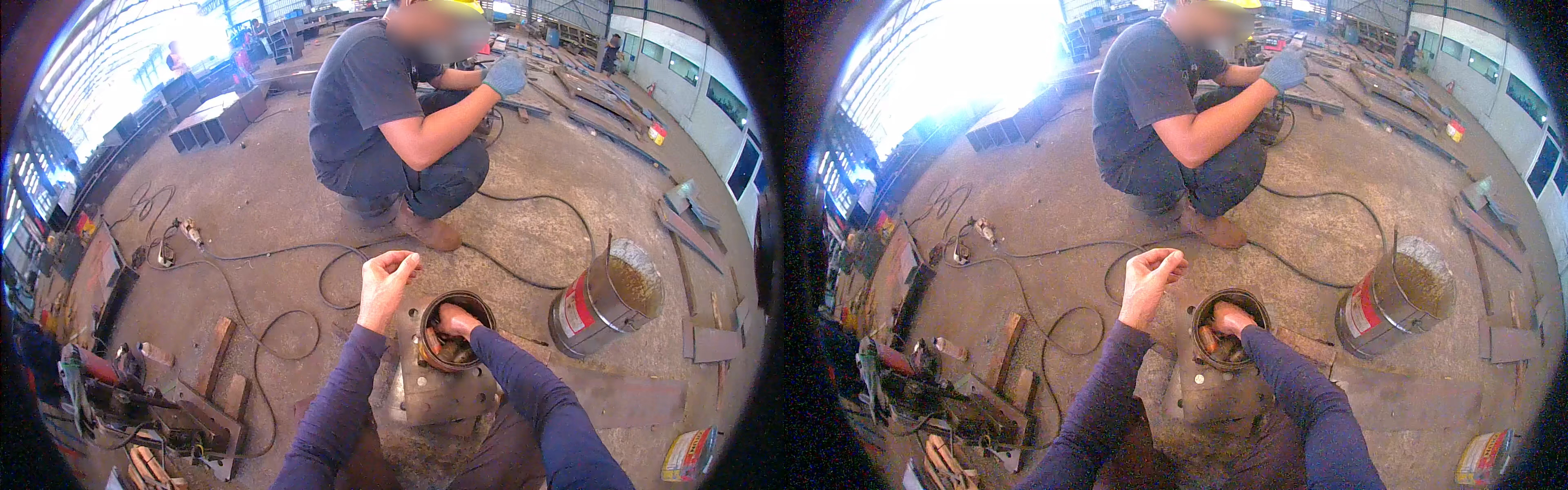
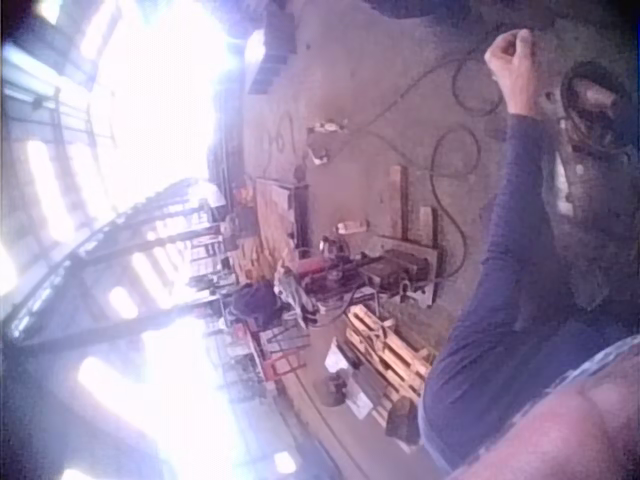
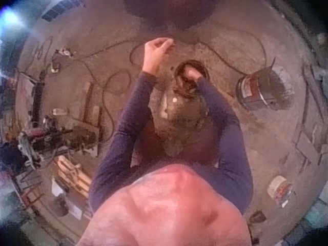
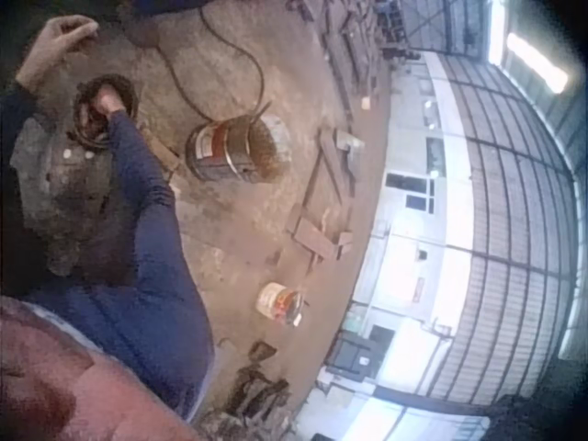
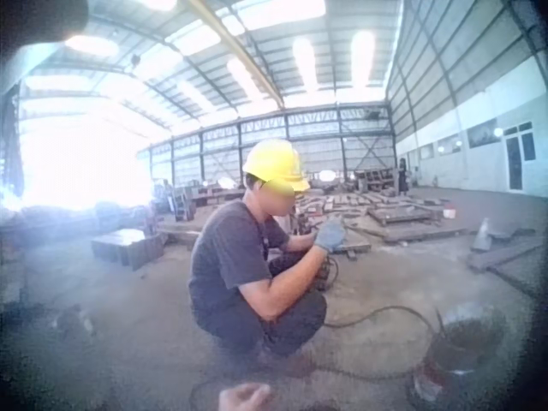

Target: The person sits on the floor and repeatedly picks up small metal parts from a tin can, inspects them by turning them over, and places them back into the can. The person then stands and places a part into a hole in a metal plate on the floor.

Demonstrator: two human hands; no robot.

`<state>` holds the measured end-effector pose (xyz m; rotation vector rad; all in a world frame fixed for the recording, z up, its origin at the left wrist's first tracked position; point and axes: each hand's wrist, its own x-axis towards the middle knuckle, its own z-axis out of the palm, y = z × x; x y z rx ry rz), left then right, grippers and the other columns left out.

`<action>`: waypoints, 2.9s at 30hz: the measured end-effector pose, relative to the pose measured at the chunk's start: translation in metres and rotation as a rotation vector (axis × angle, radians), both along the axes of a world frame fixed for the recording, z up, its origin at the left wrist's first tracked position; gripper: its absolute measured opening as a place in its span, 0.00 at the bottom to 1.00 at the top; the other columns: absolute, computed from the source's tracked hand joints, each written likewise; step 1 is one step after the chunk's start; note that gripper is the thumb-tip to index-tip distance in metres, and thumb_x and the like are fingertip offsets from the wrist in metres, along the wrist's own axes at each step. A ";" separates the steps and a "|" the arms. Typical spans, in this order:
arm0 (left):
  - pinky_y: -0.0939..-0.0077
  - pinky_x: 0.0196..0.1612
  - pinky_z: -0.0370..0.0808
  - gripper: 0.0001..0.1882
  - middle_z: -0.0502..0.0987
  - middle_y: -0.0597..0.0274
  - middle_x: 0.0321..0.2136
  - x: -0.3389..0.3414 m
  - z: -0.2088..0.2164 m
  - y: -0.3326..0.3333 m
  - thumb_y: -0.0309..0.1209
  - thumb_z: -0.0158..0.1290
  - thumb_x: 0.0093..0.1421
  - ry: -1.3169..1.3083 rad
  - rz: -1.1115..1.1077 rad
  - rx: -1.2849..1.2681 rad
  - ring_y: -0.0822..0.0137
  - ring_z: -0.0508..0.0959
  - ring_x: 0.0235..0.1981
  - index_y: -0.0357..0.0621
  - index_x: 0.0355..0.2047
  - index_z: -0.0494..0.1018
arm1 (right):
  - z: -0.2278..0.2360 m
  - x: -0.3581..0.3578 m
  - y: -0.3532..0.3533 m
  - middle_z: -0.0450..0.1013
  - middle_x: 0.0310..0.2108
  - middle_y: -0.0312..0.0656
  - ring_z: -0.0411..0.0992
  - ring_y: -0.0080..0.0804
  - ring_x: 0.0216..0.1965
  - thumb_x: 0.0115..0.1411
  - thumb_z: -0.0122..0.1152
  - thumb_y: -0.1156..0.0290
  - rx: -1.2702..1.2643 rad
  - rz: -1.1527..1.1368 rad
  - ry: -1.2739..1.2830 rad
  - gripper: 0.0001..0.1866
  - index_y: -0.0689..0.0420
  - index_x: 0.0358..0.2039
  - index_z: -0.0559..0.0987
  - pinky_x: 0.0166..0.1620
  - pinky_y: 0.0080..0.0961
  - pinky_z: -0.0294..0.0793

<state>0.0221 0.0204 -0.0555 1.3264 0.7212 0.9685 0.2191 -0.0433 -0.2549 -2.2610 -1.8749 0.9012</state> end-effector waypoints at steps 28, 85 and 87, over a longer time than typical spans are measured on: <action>0.71 0.53 0.78 0.24 0.82 0.59 0.47 0.050 0.027 -0.045 0.28 0.70 0.55 -0.012 -0.364 0.265 0.70 0.80 0.47 0.34 0.51 0.79 | 0.256 0.017 -0.103 0.74 0.22 0.27 0.64 0.09 0.19 0.61 0.72 0.72 0.813 -0.476 1.006 0.15 0.62 0.46 0.80 0.21 0.13 0.59; 0.57 0.41 0.78 0.35 0.85 0.43 0.34 -0.883 0.198 0.006 0.60 0.64 0.52 1.760 1.245 0.094 0.52 0.84 0.35 0.33 0.36 0.84 | 0.221 -0.001 -0.085 0.78 0.31 0.36 0.73 0.24 0.31 0.57 0.74 0.64 0.868 -0.801 0.365 0.19 0.68 0.40 0.83 0.35 0.23 0.71; 0.57 0.42 0.78 0.34 0.85 0.43 0.34 -0.901 0.192 0.007 0.59 0.64 0.52 1.832 1.273 0.061 0.51 0.84 0.35 0.34 0.36 0.83 | 0.215 0.000 -0.081 0.79 0.31 0.37 0.74 0.24 0.31 0.56 0.74 0.65 0.922 -0.803 0.393 0.19 0.69 0.40 0.83 0.36 0.24 0.73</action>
